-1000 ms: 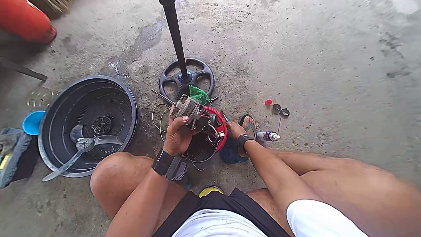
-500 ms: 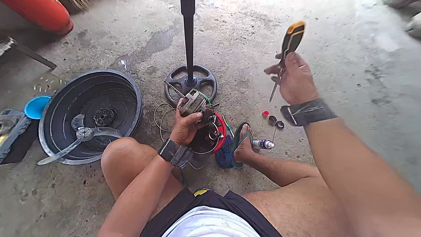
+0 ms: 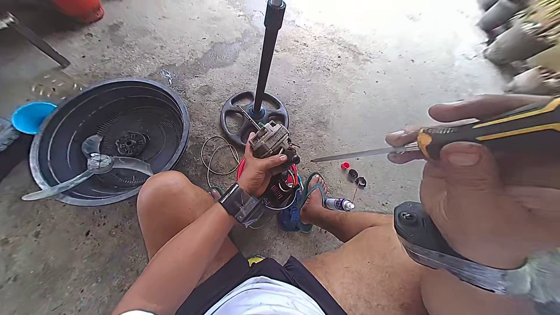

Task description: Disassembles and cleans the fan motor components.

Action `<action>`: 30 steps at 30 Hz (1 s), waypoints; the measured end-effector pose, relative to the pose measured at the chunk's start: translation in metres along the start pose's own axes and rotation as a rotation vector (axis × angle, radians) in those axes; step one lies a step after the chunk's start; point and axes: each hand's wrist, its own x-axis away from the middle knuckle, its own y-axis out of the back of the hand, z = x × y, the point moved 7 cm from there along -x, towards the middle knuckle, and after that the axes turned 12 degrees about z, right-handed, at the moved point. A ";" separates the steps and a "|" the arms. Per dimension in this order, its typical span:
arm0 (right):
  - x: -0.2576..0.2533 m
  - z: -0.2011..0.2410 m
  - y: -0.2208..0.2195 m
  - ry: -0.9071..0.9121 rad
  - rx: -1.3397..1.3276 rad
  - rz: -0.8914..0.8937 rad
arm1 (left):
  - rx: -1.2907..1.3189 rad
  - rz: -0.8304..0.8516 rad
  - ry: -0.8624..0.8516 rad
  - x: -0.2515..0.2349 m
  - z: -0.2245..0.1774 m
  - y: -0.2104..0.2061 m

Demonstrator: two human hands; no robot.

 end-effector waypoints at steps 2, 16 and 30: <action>-0.001 0.003 -0.007 0.043 -0.004 0.010 | -0.008 -0.001 0.002 0.000 0.001 0.001; 0.000 -0.013 -0.029 0.107 0.010 0.104 | -0.002 0.041 0.037 -0.002 0.004 -0.004; -0.006 -0.003 -0.009 0.057 -0.039 0.035 | 0.019 0.070 0.039 0.007 0.001 -0.010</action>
